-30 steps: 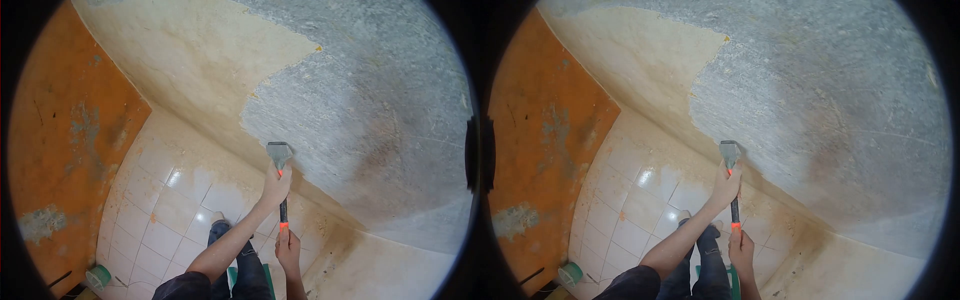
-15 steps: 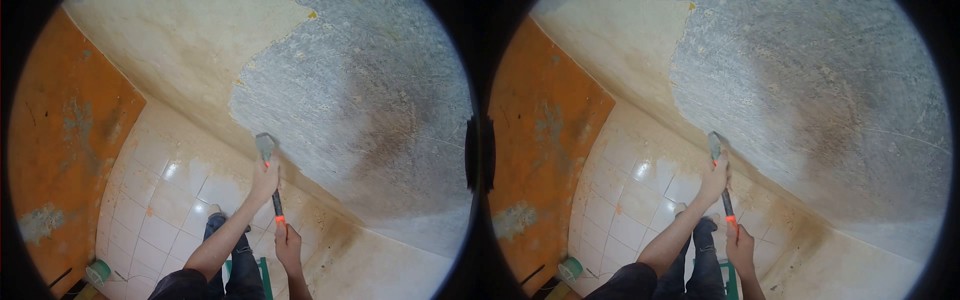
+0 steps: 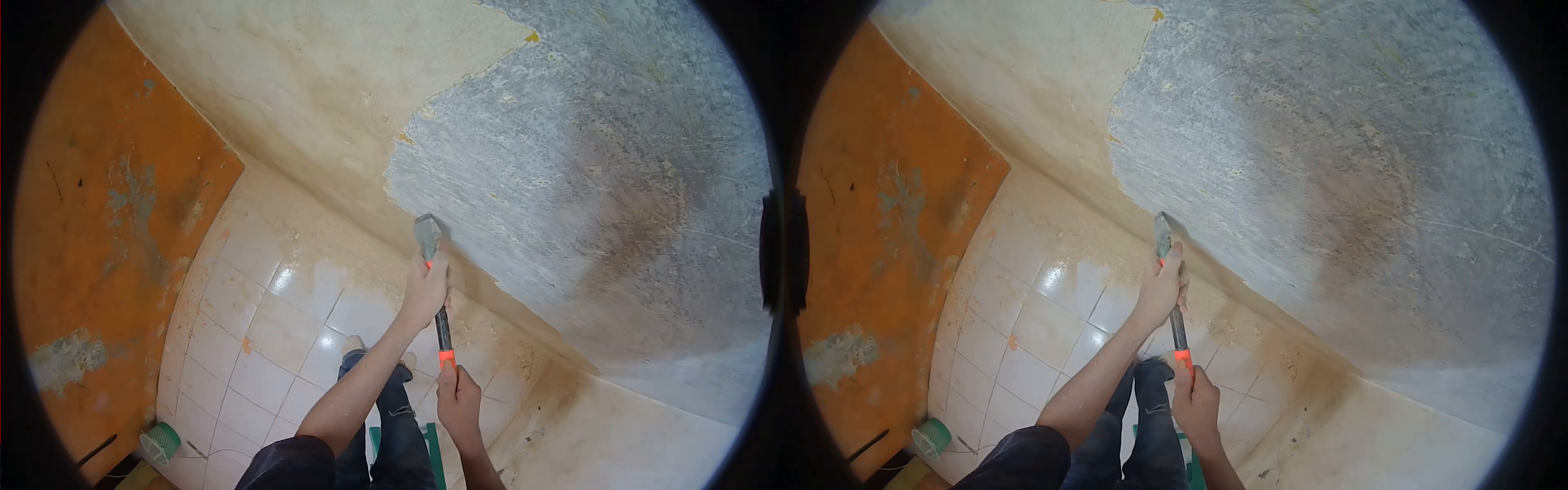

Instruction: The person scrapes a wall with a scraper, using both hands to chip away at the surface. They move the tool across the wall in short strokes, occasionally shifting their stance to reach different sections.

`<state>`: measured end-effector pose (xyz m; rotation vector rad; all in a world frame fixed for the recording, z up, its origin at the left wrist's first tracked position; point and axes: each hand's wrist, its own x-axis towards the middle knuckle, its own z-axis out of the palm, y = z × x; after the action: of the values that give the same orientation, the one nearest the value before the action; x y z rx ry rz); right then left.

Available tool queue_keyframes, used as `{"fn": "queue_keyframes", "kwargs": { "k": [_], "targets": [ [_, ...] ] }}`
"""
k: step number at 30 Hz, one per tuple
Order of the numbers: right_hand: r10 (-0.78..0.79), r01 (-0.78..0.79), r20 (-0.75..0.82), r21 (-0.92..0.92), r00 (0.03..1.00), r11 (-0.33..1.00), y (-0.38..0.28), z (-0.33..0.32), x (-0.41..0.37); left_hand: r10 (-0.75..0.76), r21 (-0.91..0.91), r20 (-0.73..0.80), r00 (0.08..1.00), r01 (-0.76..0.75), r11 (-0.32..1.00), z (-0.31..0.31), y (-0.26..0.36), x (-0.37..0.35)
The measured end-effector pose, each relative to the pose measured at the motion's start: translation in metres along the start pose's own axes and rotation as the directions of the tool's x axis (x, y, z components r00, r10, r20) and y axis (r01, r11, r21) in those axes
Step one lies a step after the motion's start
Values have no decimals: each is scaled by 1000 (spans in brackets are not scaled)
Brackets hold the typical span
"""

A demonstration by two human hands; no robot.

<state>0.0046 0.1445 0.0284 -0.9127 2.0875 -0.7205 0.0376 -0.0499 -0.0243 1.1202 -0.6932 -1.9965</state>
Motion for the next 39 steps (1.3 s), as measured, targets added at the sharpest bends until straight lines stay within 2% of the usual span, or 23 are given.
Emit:
{"fn": "queue_keyframes", "kwargs": {
  "k": [3, 6, 9, 13, 15, 16, 19, 21, 22, 24, 25, 26, 28, 29, 30, 32, 34, 36, 39],
  "targets": [
    [52, -45, -44, 132, 998, 990, 1, 9, -11, 76, 42, 83, 994, -80, 996, 10, 4, -13],
    [15, -13, -21, 108, 1000, 994, 6, 19, -2, 4, 83, 66, 998, -9, 996, 1, 10, -8],
    [35, -33, -28, 63, 999, 997, 5, 8, -10, -4, 52, 46, 999, 1, 999, 6, 6, -11],
    [117, -116, 1, 179, 993, 977, -2, 2, -8, 8, 73, 31, 999, -10, 997, 10, 1, -8],
    [24, -25, 8, 128, 1000, 991, -5, 8, 0, 42, 12, 22, 999, -42, 999, -1, 5, -2],
    [27, -29, 13, 124, 1000, 992, -2, 5, -4, 38, 9, 16, 999, -39, 999, 3, 2, -7],
    [39, -37, -16, 102, 999, 994, -2, -2, -8, -61, 55, 5, 998, 60, 997, 11, 1, -10],
    [4, -5, 22, 49, 1000, 999, -8, -6, 2, 5, 65, -86, 996, 1, 998, 7, -1, -1],
    [-1, 0, 16, 45, 1000, 999, -10, -7, 8, 9, 61, -80, 997, -4, 998, -1, -3, 6],
    [-70, 71, 34, -18, 997, 997, -17, 2, 25, -43, -25, -83, 996, 41, 999, -22, 3, 23],
    [-122, 122, -7, 42, 993, 992, -7, 5, 17, -59, 30, -98, 993, 63, 998, -12, 6, 13],
    [-118, 118, -5, 55, 993, 992, -1, 5, 1, -60, 42, -102, 993, 65, 997, -1, 6, -2],
    [155, -159, 40, 165, 987, 973, -5, -8, -16, -25, 33, 38, 999, 24, 999, 19, 8, -17],
    [117, -121, 42, 107, 992, 987, -12, -13, -11, -78, 29, -19, 997, 79, 996, 16, 8, -12],
    [115, -118, 39, 92, 993, 989, -13, -10, 0, -78, 13, -17, 997, 78, 997, 8, 8, -3],
    [-30, 30, 12, 11, 999, 999, -6, 5, 15, -27, -12, -30, 999, 26, 1000, -12, 3, 12],
    [-3, 1, 38, 47, 999, 999, -8, 6, 3, -22, -32, -14, 1000, 21, 999, -9, 6, 7],
    [150, -152, 25, 180, 988, 972, -9, 7, -14, -56, 82, 26, 998, 54, 995, 7, 12, -13],
    [76, -74, -12, 95, 997, 993, 0, 21, -6, -43, 91, 67, 997, 37, 995, -4, 3, -3]
  ]
}}
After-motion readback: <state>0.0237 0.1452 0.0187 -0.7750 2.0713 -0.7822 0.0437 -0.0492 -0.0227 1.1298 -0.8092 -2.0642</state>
